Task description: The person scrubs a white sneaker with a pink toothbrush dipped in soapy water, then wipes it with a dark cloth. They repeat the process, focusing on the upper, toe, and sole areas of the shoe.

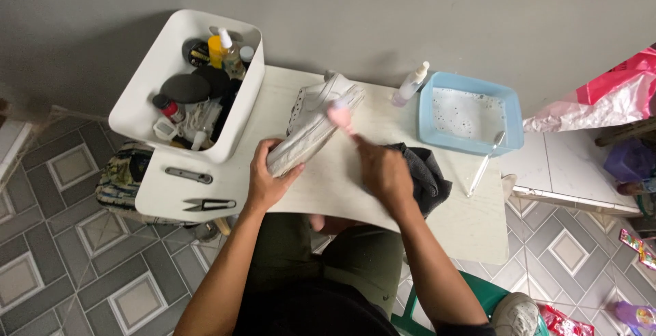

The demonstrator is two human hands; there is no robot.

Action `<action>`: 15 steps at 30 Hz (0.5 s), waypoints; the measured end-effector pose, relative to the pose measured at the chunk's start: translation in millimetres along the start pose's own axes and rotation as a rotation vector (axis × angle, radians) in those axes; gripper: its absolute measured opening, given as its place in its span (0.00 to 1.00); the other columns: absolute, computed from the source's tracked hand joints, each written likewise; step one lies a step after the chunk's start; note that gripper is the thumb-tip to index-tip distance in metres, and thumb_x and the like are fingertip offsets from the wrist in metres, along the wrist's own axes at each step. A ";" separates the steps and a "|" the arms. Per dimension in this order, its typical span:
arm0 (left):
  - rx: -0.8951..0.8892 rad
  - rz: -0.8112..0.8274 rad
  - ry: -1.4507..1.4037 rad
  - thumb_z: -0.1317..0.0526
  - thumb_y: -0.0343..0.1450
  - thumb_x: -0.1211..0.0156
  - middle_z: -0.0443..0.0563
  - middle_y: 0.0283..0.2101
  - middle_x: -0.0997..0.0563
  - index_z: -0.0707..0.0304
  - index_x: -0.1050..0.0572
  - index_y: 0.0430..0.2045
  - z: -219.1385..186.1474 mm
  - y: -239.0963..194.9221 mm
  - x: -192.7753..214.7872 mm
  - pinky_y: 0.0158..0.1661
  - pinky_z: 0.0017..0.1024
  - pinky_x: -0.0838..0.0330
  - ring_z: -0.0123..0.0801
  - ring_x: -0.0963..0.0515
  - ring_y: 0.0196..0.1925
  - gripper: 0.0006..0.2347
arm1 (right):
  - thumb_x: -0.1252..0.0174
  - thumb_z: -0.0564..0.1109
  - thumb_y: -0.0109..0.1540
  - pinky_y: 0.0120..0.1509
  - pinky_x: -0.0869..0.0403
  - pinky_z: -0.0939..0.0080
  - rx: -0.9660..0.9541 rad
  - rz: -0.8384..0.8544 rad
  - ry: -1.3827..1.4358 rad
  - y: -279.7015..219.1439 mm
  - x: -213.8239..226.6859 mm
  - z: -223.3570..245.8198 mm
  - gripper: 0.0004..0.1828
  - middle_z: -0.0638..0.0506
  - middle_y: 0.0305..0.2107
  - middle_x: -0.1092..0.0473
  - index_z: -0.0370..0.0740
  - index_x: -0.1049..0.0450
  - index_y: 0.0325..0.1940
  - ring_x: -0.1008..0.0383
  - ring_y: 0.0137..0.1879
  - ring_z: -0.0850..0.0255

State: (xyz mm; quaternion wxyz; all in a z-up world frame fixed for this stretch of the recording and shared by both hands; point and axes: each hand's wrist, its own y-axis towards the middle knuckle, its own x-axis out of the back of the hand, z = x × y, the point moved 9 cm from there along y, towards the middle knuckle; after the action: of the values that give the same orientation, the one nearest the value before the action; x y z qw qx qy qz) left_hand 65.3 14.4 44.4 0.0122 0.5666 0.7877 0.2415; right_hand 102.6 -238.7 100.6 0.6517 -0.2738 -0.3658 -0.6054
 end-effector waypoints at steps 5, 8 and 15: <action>0.021 0.023 0.002 0.59 0.60 0.20 0.66 0.47 0.23 0.67 0.30 0.49 8.7 -2.5 1.4 0.55 0.56 0.31 0.63 0.22 0.54 0.27 | 0.44 0.41 0.63 0.20 0.37 0.46 0.341 0.082 0.230 -13.9 9.9 49.0 0.14 0.30 0.16 0.28 0.28 0.20 0.30 0.27 0.17 0.40; -0.002 0.014 -0.005 0.62 0.60 0.21 0.67 0.47 0.23 0.68 0.29 0.49 -1.2 -1.8 2.2 0.55 0.57 0.32 0.65 0.23 0.54 0.26 | 0.51 0.57 0.67 0.44 0.27 0.30 -0.107 0.043 -0.154 10.5 6.3 -6.3 0.18 0.36 0.31 0.22 0.67 0.21 0.58 0.21 0.40 0.33; -0.042 0.019 -0.075 0.61 0.61 0.21 0.64 0.47 0.24 0.66 0.30 0.50 7.1 -6.9 6.1 0.54 0.57 0.31 0.62 0.23 0.54 0.26 | 0.44 0.46 0.64 0.30 0.32 0.43 0.139 0.017 0.056 2.3 3.4 17.6 0.15 0.35 0.24 0.25 0.47 0.17 0.53 0.23 0.26 0.39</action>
State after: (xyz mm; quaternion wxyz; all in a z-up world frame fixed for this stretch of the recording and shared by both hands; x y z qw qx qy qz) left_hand 59.1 20.8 36.9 0.0512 0.5824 0.7760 0.2366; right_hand 102.3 -226.4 113.8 0.6842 -0.2140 -0.3861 -0.5805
